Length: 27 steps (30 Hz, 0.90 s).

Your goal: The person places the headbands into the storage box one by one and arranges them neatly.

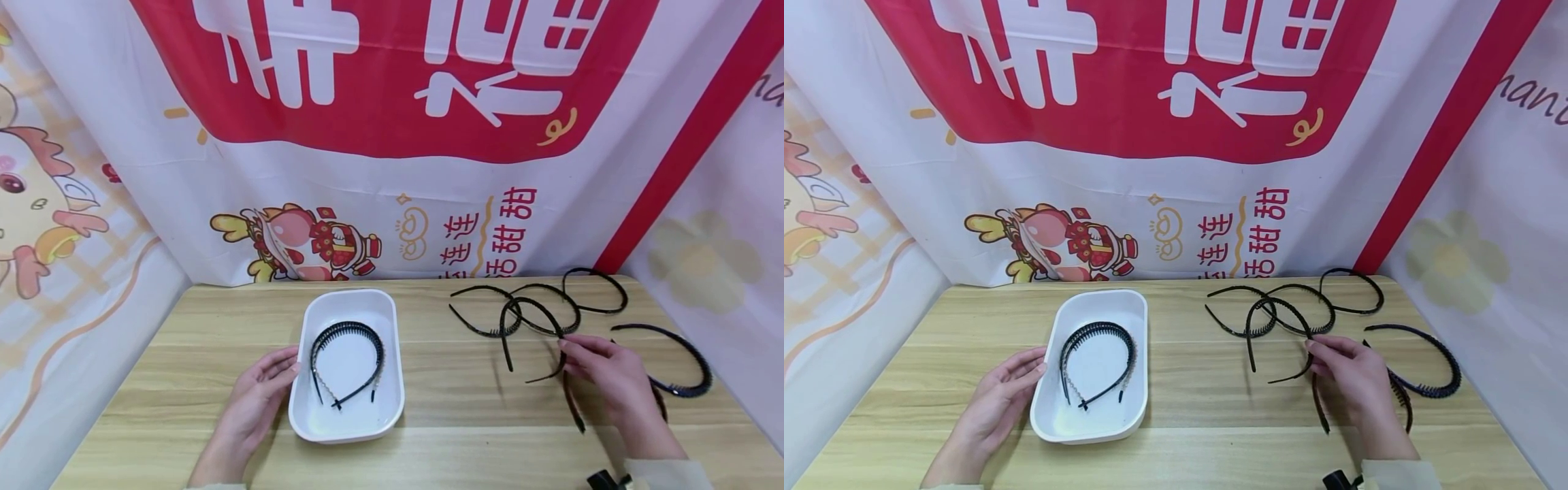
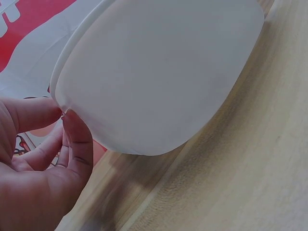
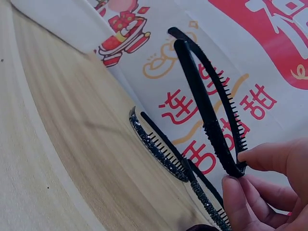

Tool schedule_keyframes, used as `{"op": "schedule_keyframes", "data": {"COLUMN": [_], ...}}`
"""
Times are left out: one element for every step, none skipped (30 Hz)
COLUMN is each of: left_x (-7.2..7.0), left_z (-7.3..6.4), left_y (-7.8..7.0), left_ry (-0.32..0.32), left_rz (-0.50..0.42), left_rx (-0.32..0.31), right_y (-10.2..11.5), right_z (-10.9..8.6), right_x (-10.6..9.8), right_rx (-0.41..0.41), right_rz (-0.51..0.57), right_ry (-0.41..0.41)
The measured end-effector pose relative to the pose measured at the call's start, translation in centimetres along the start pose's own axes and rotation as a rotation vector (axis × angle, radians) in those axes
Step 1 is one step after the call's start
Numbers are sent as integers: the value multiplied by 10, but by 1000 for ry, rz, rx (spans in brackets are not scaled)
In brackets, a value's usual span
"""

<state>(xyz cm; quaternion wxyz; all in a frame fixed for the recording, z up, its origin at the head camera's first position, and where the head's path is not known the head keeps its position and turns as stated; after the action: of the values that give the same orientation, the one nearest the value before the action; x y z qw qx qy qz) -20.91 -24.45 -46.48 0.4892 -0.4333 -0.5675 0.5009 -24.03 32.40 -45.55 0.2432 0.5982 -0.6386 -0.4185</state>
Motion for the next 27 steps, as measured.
{"op": "schedule_keyframes", "data": {"left_x": [0, 0, 0, 0, 0, 0, 0, 0, 0, 0, 0, 0, 0, 0, 0, 0, 0, 0, 0, -1, -1, -1, -1, -1, -1, -1, -1], "left_z": [0, 0, 0, 0, 0, 0, 0, 0, 0, 0, 0, 0, -1, -1, -1, -1, 0, 0, 0, 0, 0, 0, 0, 0, 0, 0, 0], "left_y": [0, 0, 0, 0, 0, 0, 0, -1, -1, -1, -1, -1, -1, -1, 0, 0, 0, 0, 0, 1, 1, 1, 1, 1, 1, 1, 1], "left_ry": [0, 1, 0, 1, 2, 3, 3, 4, 4, 4, 4, 5, 5, 5, 4, 5, 5, 5, 4, 4, 5, 5, 5, 3, 5, 6, 5], "left_rz": [-2, -2, -3, -3, -3, -2, -3, -3, -3, -2, -1, 0, 1, 3, 4, 6, 7, 7, 6, 6, 5, 6, 5, 3, 3, 3, 4], "left_rx": [0, 2, 3, 5, 7, 8, 8, 8, 8, 7, 6, 4, 2, 0, -1, -1, -1, 0, 0, 2, 3, 5, 5, 6, 7, 8, 7], "right_y": [0, 0, 0, 0, -1, -1, -2, -2, -3, -3, -3, -2, -2, -2, -1, -1, 0, 0, 1, 1, 1, 2, 2, 3, 4, 5, 7], "right_z": [0, 0, 0, 1, 1, 1, 1, 1, 1, 1, 1, 1, 1, 1, 1, 1, 1, 1, 0, 1, 1, 1, 2, 2, 2, 2, 1], "right_x": [0, 0, 0, 0, 1, 1, 1, 2, 3, 3, 4, 5, 6, 8, 9, 10, 11, 12, 13, 14, 15, 16, 18, 19, 21, 22, 24], "right_rx": [2, 5, 5, 6, 8, 10, 11, 11, 9, 6, 1, -5, -10, -18, -24, -28, -31, -31, -30, -28, -23, -20, -15, -11, -9, -9, -12], "right_rz": [2, 1, 7, 14, 23, 32, 43, 53, 64, 73, 80, 86, 96, 97, 98, 98, 93, 86, 82, 72, 68, 64, 60, 56, 53, 46, 43], "right_ry": [1, 0, 7, 14, 20, 23, 29, 34, 39, 39, 42, 45, 50, 56, 58, 61, 63, 64, 64, 65, 63, 68, 69, 70, 70, 71, 73]}}
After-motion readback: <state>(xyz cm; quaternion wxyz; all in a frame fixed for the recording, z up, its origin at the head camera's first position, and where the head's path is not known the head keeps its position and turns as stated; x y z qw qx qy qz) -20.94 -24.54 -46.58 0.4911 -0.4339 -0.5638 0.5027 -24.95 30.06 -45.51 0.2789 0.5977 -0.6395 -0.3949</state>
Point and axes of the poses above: each hand's wrist, its own z-axis towards the middle knuckle, its own x-axis out of the palm, y = z × x, the point moved 10 cm from there along z, towards the middle knuckle, and after that the axes turned 14 degrees about x, right-handed, at the moved point
